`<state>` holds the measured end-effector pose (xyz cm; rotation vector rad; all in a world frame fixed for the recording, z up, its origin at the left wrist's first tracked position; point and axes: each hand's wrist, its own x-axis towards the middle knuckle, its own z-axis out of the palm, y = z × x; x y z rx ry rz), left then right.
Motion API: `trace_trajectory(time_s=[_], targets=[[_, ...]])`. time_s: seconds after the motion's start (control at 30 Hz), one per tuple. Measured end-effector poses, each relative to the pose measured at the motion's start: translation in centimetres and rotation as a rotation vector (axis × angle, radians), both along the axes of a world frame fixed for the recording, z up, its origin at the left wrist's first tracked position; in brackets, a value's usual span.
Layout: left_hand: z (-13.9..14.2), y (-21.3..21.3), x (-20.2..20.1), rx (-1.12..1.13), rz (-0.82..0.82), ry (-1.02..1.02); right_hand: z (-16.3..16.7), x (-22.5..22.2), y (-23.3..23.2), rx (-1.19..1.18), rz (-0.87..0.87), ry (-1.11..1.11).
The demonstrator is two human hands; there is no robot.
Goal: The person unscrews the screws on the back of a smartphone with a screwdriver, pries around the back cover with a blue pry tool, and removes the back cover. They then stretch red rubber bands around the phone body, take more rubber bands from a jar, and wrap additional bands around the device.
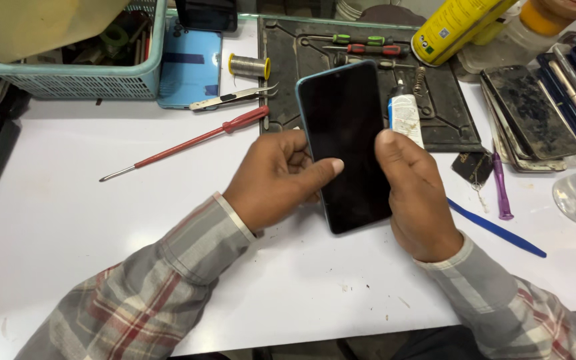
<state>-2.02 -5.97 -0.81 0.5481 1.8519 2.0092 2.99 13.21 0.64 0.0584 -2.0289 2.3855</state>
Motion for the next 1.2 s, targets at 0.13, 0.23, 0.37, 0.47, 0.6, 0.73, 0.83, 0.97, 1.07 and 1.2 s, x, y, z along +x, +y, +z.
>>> trace_trajectory(time_s=[0.13, 0.23, 0.37, 0.47, 0.6, 0.73, 0.83, 0.97, 1.07, 1.2], targets=[[-0.4, 0.4, 0.4, -0.093, 0.030, 0.145, -0.5, -0.5, -0.4, 0.100, -0.039, 0.001], [-0.4, 0.4, 0.6, -0.142, 0.039, 0.166, -0.9, -0.4, -0.3, 0.195, -0.007, 0.043], [-0.5, 0.2, 0.8, -0.091, -0.003, 0.151, -1.3, 0.0, 0.0, 0.361, -0.024, 0.187], [-1.2, 0.8, 0.5, 0.035, -0.053, 0.088, -1.5, 0.1, 0.0, 0.374, -0.063, 0.217], [-2.0, 1.0, -0.1, 0.114, -0.042, 0.099, -1.9, 0.2, -0.1, 0.281, -0.043, 0.250], [-1.2, -0.2, -1.4, 0.382, 0.108, -0.135, -1.1, -0.2, 1.6, 0.288, -0.009, 0.176], [0.1, -1.9, -2.1, 0.489, 0.183, -0.262, 0.6, -3.0, 4.1, 0.676, -0.066, 0.304], [1.6, -3.0, -2.1, 0.550, 0.200, -0.377, 1.9, -7.5, 6.3, 1.113, -0.107, 0.540], [2.2, -3.2, -1.9, 0.518, 0.205, -0.346, 1.8, -10.8, 6.2, 1.268, -0.124, 0.518], [2.2, -3.1, -2.0, 0.468, 0.239, -0.320, 1.0, -13.2, 5.5, 1.477, -0.139, 0.537]])
